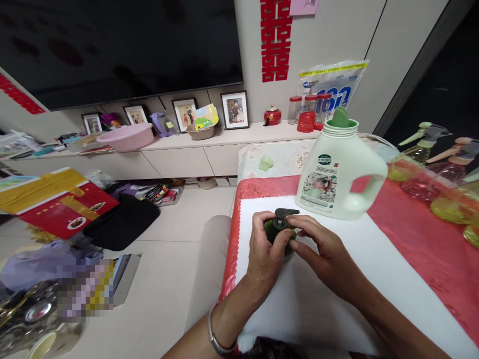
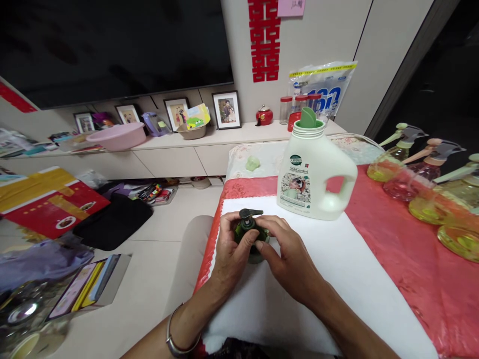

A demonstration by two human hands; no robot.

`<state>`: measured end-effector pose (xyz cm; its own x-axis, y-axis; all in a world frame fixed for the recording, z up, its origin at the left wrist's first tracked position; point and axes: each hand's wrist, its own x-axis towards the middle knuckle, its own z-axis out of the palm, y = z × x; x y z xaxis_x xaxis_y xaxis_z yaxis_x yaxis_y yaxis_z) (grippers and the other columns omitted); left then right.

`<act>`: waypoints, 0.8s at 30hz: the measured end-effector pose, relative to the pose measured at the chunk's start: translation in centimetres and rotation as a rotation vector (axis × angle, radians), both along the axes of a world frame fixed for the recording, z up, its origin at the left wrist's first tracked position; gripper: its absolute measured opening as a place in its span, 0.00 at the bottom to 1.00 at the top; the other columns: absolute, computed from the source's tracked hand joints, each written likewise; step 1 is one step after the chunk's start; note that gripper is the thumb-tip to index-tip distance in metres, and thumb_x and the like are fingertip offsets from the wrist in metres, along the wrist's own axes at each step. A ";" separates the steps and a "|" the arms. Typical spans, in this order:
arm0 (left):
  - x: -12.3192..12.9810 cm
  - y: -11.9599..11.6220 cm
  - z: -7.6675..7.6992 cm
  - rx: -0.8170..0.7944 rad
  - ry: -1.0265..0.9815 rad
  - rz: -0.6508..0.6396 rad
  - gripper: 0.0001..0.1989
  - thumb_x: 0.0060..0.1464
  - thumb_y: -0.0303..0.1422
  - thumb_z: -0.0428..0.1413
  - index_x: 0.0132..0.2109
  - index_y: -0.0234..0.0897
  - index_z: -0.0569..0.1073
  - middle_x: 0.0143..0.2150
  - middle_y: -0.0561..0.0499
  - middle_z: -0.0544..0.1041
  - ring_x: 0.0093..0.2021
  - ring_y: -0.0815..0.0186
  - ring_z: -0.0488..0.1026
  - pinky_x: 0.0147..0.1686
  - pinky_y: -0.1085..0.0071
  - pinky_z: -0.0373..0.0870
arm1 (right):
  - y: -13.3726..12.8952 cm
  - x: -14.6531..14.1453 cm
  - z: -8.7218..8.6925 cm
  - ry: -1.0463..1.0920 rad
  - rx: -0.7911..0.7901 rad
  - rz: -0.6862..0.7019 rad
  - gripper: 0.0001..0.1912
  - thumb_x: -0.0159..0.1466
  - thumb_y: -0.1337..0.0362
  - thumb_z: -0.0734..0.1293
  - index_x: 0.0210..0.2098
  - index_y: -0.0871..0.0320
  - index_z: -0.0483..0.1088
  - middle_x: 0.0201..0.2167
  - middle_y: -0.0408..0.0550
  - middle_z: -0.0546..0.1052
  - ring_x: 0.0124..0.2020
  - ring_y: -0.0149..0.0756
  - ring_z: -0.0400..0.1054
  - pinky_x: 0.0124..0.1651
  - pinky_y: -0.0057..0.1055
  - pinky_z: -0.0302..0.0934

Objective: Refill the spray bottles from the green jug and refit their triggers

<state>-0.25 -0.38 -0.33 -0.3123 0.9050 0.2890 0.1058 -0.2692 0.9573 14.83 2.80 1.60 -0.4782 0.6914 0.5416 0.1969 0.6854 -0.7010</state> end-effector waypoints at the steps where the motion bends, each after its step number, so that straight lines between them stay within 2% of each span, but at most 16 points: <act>1: -0.1 0.1 0.0 0.016 0.020 0.005 0.13 0.58 0.32 0.59 0.49 0.42 0.66 0.45 0.50 0.71 0.45 0.62 0.71 0.48 0.63 0.69 | 0.0 0.0 0.0 0.005 -0.027 0.004 0.14 0.72 0.66 0.63 0.57 0.54 0.66 0.55 0.44 0.68 0.56 0.28 0.64 0.51 0.23 0.65; 4: -0.3 0.3 0.1 0.097 0.130 0.044 0.10 0.60 0.31 0.55 0.49 0.42 0.69 0.46 0.48 0.71 0.48 0.60 0.70 0.51 0.62 0.68 | 0.1 -0.1 0.1 -0.025 -0.109 0.010 0.15 0.72 0.64 0.63 0.57 0.56 0.68 0.57 0.47 0.67 0.53 0.30 0.65 0.50 0.25 0.65; 7: -0.5 0.2 0.3 0.142 0.207 0.058 0.09 0.62 0.31 0.52 0.49 0.42 0.71 0.47 0.48 0.71 0.49 0.60 0.70 0.52 0.61 0.68 | 0.1 -0.2 0.1 -0.053 -0.122 0.026 0.18 0.72 0.62 0.62 0.60 0.57 0.67 0.59 0.49 0.64 0.55 0.32 0.64 0.51 0.27 0.64; 11: -0.3 -0.2 0.3 0.077 0.147 0.008 0.13 0.65 0.33 0.51 0.56 0.42 0.66 0.50 0.46 0.72 0.51 0.60 0.71 0.52 0.61 0.68 | 0.0 -0.3 0.2 -0.034 -0.101 0.052 0.19 0.72 0.63 0.62 0.61 0.56 0.66 0.61 0.48 0.63 0.57 0.30 0.62 0.52 0.24 0.64; 13: -0.1 -0.3 0.2 0.034 0.094 0.000 0.18 0.62 0.34 0.55 0.58 0.42 0.63 0.52 0.46 0.71 0.51 0.60 0.71 0.51 0.62 0.68 | 0.0 -0.2 0.2 -0.027 -0.103 0.048 0.18 0.72 0.65 0.62 0.60 0.56 0.66 0.60 0.47 0.64 0.57 0.28 0.62 0.51 0.22 0.63; 15: 0.0 -0.2 0.1 0.012 0.049 0.007 0.21 0.58 0.33 0.59 0.56 0.42 0.62 0.50 0.48 0.71 0.49 0.60 0.72 0.49 0.63 0.69 | 0.0 -0.2 0.3 -0.014 -0.100 0.040 0.17 0.72 0.66 0.62 0.59 0.57 0.67 0.60 0.47 0.64 0.56 0.27 0.63 0.51 0.20 0.64; 19: 0.0 0.0 0.1 0.013 0.029 0.021 0.15 0.57 0.31 0.60 0.49 0.41 0.65 0.45 0.50 0.70 0.46 0.62 0.71 0.48 0.63 0.69 | 0.1 -0.1 0.3 0.018 -0.083 0.045 0.15 0.71 0.68 0.63 0.57 0.56 0.68 0.58 0.45 0.66 0.54 0.25 0.65 0.50 0.18 0.64; 24: -0.1 0.2 0.1 0.052 0.051 0.012 0.10 0.61 0.33 0.56 0.49 0.41 0.67 0.48 0.47 0.70 0.49 0.59 0.71 0.51 0.60 0.68 | 0.0 -0.3 0.4 0.025 -0.055 0.046 0.19 0.71 0.71 0.63 0.60 0.53 0.66 0.57 0.42 0.66 0.52 0.21 0.65 0.51 0.14 0.63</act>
<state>-0.32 -0.20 -0.25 -0.3066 0.8846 0.3513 0.1572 -0.3170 0.9353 14.51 2.84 1.98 -0.4974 0.6978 0.5154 0.1479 0.6537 -0.7422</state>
